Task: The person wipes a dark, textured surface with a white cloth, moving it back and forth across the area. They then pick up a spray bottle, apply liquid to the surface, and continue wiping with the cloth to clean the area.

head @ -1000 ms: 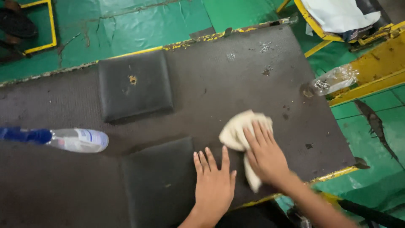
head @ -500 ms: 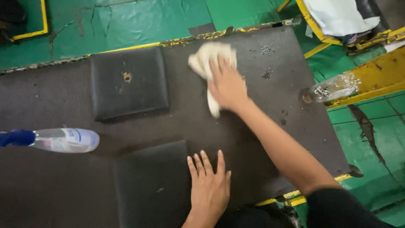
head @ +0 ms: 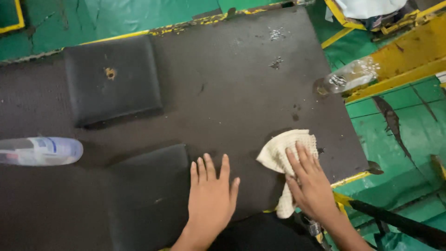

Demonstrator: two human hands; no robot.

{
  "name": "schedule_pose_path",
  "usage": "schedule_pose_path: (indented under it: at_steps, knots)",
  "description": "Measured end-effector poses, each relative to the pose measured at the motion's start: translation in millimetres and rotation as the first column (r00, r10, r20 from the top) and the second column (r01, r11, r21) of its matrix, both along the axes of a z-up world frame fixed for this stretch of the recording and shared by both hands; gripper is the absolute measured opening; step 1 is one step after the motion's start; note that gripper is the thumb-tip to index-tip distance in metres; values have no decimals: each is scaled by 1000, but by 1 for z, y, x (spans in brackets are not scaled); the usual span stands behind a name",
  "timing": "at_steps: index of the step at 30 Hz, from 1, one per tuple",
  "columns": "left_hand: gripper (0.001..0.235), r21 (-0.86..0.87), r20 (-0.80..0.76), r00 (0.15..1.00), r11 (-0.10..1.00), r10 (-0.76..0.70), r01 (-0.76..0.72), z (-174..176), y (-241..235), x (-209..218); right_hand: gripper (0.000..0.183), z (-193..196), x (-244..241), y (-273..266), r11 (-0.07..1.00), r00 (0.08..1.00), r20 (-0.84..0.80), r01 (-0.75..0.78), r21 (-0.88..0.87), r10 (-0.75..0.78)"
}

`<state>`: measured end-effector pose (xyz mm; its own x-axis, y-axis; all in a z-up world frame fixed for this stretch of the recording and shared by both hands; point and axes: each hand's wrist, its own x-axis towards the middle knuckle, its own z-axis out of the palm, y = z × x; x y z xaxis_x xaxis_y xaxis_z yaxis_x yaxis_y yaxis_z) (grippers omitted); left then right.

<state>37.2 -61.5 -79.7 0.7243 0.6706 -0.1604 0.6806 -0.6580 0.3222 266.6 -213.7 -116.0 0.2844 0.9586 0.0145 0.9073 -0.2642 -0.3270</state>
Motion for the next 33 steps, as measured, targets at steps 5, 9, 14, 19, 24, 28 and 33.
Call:
schedule_pose_path:
  at_steps: [5,9,14,19,24,28,33]
  knots:
    - [64,22,-26,1000,1000,-11,11,-10,-20,16,67,-2,40,46,991,993,57,-109,75,105]
    - [63,102,-28,999,995,24,-21,-20,-29,26,68,-24,106,130,979,973,159,-181,98,164]
    - [62,130,-65,996,990,61,-52,-12,-28,42,65,-30,144,224,986,990,115,-97,136,82]
    - [61,185,-119,988,980,99,-76,-20,-31,59,70,-28,129,189,981,988,119,-118,157,99]
    - [67,235,-192,960,959,203,-156,-15,-31,84,79,2,89,63,949,949,13,-314,22,314]
    - [65,200,-129,956,951,263,-235,-10,-42,108,78,15,99,-7,915,915,-25,-403,11,403]
    - [67,15,311,945,994,100,-110,-13,-87,153,79,9,116,-20,919,914,-95,-394,13,393]
